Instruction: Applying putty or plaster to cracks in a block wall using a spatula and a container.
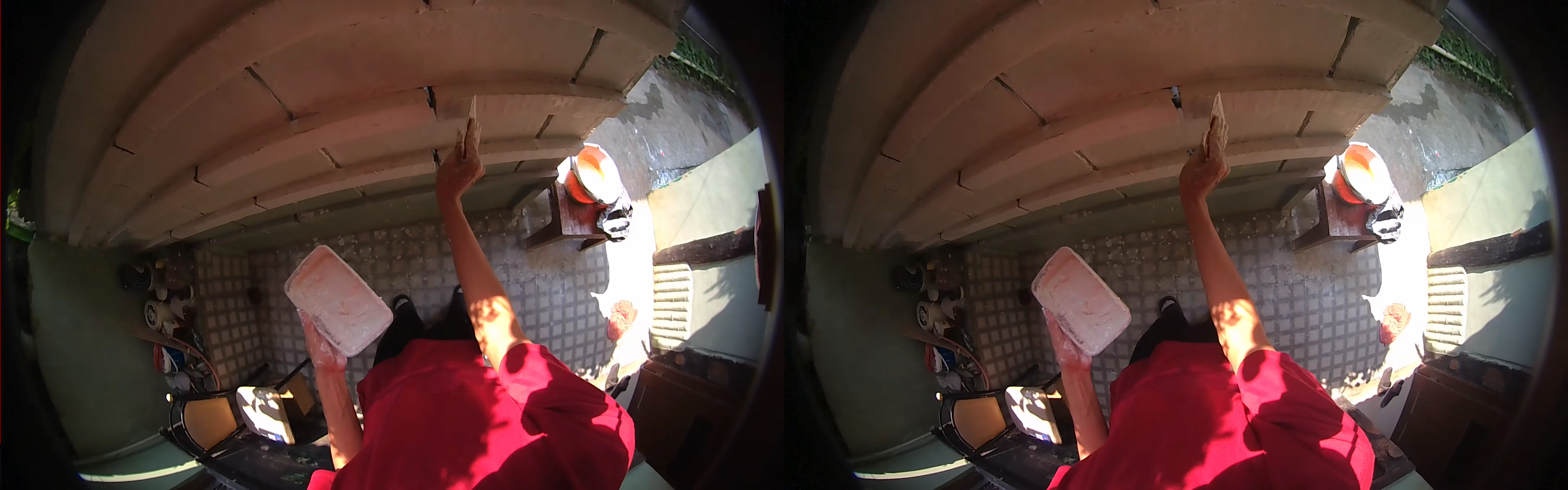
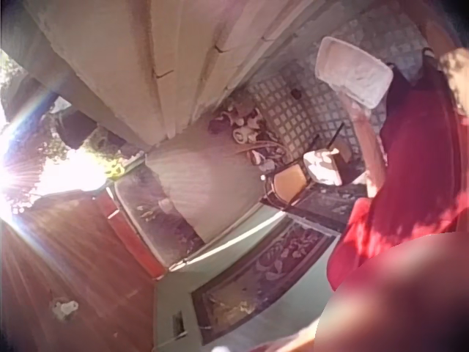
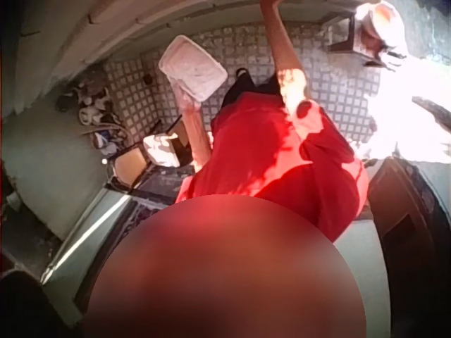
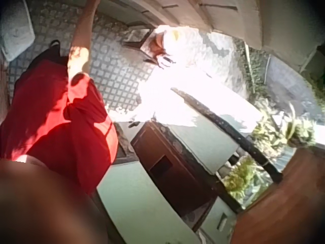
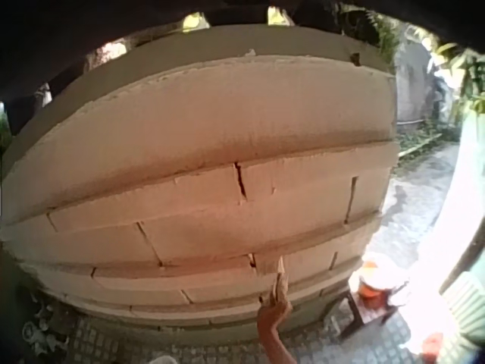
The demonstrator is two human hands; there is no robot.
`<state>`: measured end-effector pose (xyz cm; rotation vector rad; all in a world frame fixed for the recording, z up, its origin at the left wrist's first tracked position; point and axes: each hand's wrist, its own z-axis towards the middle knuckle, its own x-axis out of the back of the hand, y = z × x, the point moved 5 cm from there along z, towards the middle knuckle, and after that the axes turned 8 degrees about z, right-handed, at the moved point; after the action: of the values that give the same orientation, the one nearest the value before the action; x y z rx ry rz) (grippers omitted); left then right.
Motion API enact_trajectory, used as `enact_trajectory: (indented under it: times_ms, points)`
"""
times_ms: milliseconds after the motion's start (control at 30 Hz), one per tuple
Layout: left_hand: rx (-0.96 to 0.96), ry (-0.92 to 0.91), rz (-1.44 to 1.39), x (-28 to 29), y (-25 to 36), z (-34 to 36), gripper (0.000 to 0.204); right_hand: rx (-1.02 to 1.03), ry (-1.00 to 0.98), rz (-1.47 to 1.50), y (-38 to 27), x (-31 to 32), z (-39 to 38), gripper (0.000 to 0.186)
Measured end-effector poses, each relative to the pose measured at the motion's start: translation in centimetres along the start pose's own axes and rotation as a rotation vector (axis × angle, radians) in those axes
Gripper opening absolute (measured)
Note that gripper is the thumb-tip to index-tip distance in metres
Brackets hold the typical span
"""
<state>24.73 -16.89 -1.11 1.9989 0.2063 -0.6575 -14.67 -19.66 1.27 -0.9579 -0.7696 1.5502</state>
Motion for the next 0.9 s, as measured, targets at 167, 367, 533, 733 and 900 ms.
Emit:
enact_trajectory:
  times_ms: [167, 367, 533, 733, 900]
  points:
    - [-0.004, -0.013, 0.058, -0.2, 0.6, 1.3, 0.066, -0.256, -0.200, -0.304, 3.8, -4.6, -2.0, 0.039]
    - [0.035, 0.033, 0.020, 2.1, 1.6, 2.0, 0.065, -0.052, -0.059, -0.039, 1.1, -1.9, -3.2, 0.041]
    - [0.079, 0.004, 0.025, 1.8, 1.7, 3.3, 0.064, 0.047, 0.130, -0.046, 1.9, -2.4, 1.5, 0.045]
    - [0.136, 0.054, 0.040, 2.2, 2.3, 4.8, 0.064, 0.019, -0.153, -0.190, 1.2, -2.1, -3.9, 0.041]
    - [0.142, 0.013, 0.019, 3.6, 2.2, 4.9, 0.065, 0.106, 0.157, -0.225, 0.1, 2.2, 2.5, 0.042]
